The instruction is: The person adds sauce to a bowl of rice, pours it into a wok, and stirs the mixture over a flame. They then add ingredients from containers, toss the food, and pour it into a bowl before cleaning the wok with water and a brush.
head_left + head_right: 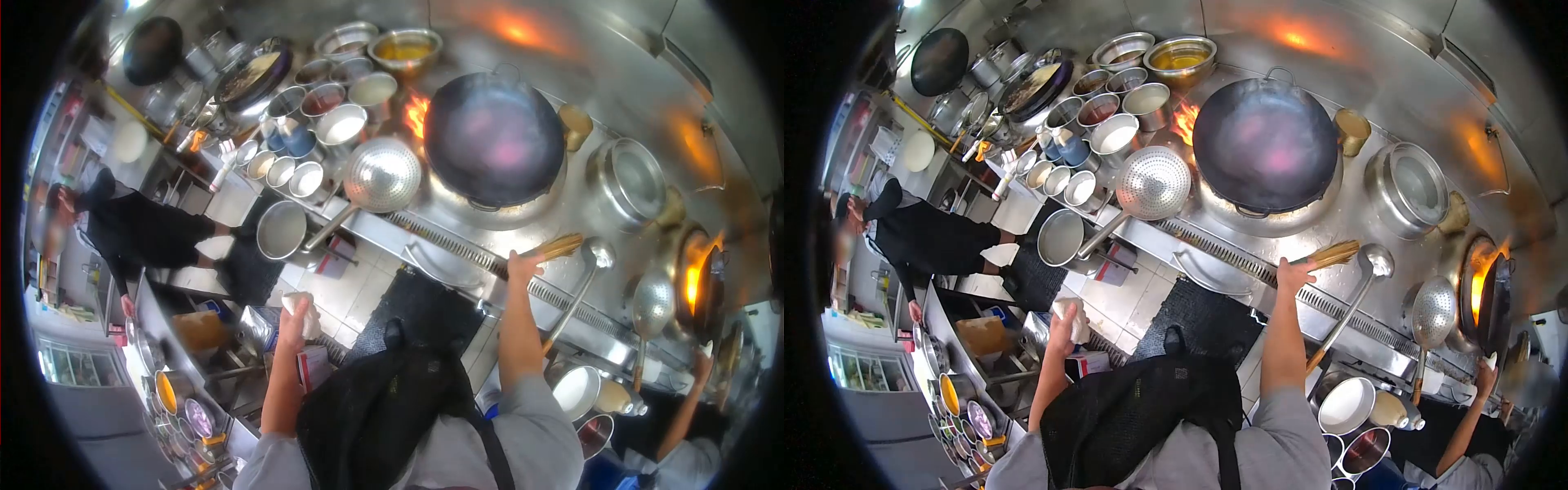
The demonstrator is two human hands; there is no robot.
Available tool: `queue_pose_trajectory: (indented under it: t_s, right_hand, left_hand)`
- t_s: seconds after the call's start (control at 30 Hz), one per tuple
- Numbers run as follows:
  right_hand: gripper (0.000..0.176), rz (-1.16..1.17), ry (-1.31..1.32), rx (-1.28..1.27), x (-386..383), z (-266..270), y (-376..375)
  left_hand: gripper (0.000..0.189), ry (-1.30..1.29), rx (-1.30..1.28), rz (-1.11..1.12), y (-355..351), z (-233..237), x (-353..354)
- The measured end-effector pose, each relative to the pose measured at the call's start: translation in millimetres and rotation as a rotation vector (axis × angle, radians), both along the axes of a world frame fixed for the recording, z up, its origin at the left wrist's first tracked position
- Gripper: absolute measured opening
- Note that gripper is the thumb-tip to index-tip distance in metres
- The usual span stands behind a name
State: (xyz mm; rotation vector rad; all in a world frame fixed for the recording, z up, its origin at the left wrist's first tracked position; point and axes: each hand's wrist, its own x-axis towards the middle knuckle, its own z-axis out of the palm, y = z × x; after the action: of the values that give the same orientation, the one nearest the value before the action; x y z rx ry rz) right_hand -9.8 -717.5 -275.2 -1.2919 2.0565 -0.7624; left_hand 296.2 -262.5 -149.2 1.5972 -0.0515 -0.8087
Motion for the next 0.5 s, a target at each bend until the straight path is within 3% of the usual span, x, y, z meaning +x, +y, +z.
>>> queue_pose_trajectory:
  t_s: [0.13, 0.2, 0.27, 0.33, 0.4, 0.5]
  right_hand:
    - [0.068, 0.037, -0.074, -0.024, -44.7, 49.0, 24.0]
    - [0.064, 0.097, -0.085, -0.090, -70.4, 48.7, 48.0]
    - [0.063, 0.356, 0.001, -0.140, -96.7, 14.1, 65.6]
    - [0.063, 0.465, 0.172, -0.148, -93.6, 29.8, 108.1]
    - [0.063, 0.432, 0.274, 0.030, -77.8, 65.2, 131.4]
    - [0.064, 0.462, 0.299, -0.025, -77.2, 63.8, 130.1]
  left_hand:
    - [0.035, 0.058, -0.037, 0.120, 15.7, -15.8, -6.2]
    - [0.033, 0.095, -0.047, 0.131, 10.0, -21.8, -9.9]
    - [0.040, 0.073, -0.059, 0.080, -1.7, -31.3, -9.5]
    - [0.041, 0.120, -0.061, 0.026, -17.8, -42.2, -4.1]
    - [0.041, 0.096, -0.053, -0.047, -42.9, -41.2, -4.1]
    - [0.040, 0.120, -0.137, -0.119, -73.5, -34.7, -5.6]
